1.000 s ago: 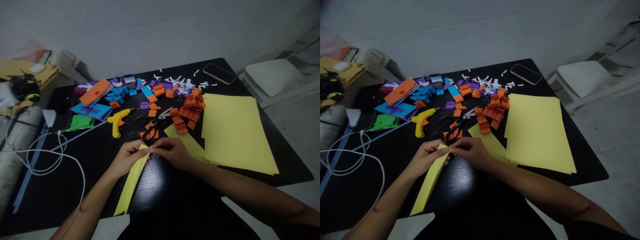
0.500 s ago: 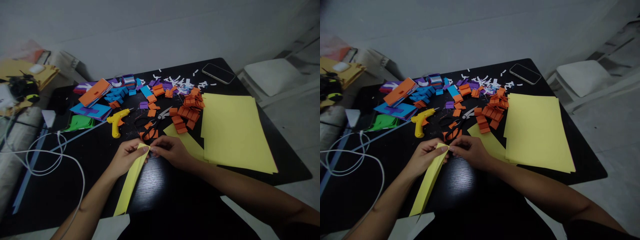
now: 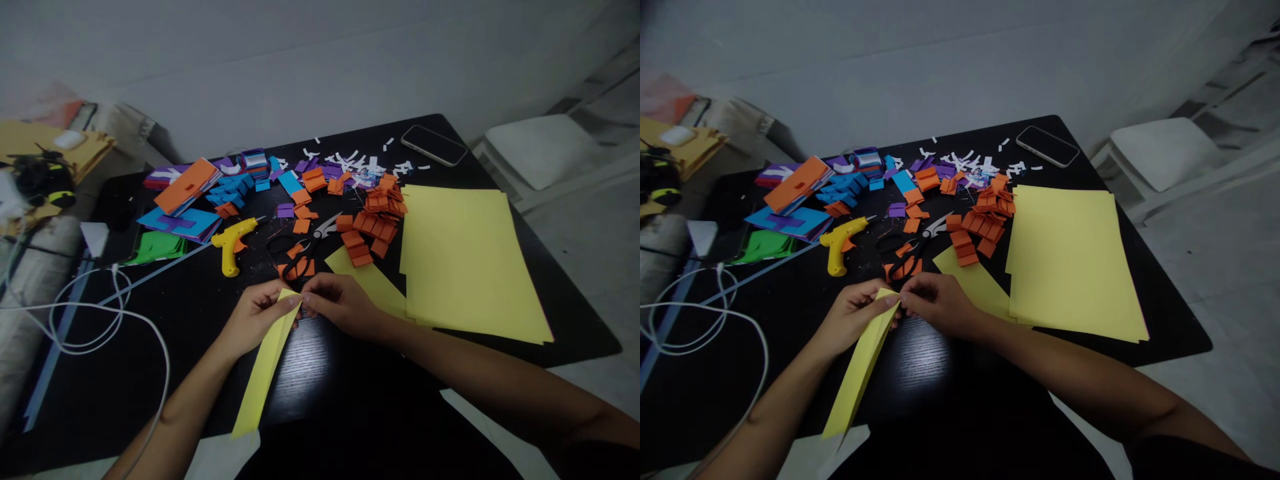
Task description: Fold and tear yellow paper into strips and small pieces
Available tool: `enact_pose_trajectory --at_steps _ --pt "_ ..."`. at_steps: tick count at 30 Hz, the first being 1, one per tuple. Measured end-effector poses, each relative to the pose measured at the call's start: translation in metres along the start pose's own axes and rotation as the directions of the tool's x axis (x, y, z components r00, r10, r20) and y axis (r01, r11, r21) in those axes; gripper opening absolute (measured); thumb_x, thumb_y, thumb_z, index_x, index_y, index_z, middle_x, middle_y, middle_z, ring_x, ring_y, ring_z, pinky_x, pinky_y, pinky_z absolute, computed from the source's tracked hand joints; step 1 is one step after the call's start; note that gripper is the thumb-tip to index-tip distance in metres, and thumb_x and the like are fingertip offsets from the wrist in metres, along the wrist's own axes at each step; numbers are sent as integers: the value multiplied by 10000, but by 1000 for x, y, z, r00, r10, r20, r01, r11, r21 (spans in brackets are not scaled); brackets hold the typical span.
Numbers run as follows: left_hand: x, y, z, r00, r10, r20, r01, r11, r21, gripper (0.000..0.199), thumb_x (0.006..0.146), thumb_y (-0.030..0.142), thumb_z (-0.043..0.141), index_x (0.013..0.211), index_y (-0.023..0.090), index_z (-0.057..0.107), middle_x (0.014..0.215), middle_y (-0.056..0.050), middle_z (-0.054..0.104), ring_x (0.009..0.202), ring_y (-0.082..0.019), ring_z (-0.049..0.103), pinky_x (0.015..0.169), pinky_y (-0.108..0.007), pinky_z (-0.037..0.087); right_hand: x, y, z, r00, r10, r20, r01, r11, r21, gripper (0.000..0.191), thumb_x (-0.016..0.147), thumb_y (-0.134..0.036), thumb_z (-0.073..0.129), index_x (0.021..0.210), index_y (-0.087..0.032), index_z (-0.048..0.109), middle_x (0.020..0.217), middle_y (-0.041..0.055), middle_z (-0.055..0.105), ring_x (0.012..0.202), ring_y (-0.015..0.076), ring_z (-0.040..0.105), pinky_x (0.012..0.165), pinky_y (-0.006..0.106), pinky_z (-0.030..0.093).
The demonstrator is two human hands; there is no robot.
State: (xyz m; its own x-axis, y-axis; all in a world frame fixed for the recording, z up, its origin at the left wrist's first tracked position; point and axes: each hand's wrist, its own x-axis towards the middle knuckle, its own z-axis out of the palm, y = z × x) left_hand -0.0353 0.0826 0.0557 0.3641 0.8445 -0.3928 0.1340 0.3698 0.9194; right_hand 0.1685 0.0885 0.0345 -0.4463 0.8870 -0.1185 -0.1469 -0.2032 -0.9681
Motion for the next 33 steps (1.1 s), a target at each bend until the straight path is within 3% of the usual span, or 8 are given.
enact_pose_trajectory --at_steps 10,13,20,26,33 --pt "0 1 3 983 149 -105 -134 981 138 370 917 484 714 772 144 692 611 -6 672 492 -88 531 480 -178 372 1 2 1 1000 23 -12 -23 1000 1 129 875 -290 678 814 -177 673 675 -26 652 608 113 605 620 244 504" --pt "0 0 3 975 173 -140 -151 976 156 349 908 465 731 771 145 697 613 -2 667 499 -89 545 481 -178 382 1 1 2 999 29 -16 -29 999 24 121 867 -291 681 813 -183 671 668 -31 650 598 109 602 616 243 499" --pt "0 2 6 1000 -10 -23 7 993 -118 355 872 493 778 865 159 656 770 -44 767 625 -184 743 617 -295 619 2 1 2 998 58 -30 -56 996 69 161 863 -335 692 828 -180 668 706 -11 688 605 114 625 608 245 512" --pt "1 1 4 999 -47 16 49 983 -177 409 860 493 801 813 167 558 724 -36 765 534 -152 723 526 -233 582 4 1 0 996 67 -59 -62 996 71 156 855 -326 690 826 -175 663 651 -27 654 571 108 605 584 237 506" --pt "1 1 4 999 -35 19 38 985 -171 408 869 463 805 794 173 527 722 -33 774 531 -136 718 536 -226 589 4 0 0 996 71 -61 -66 995 74 155 848 -326 695 816 -176 665 657 -29 654 569 107 604 584 237 509"
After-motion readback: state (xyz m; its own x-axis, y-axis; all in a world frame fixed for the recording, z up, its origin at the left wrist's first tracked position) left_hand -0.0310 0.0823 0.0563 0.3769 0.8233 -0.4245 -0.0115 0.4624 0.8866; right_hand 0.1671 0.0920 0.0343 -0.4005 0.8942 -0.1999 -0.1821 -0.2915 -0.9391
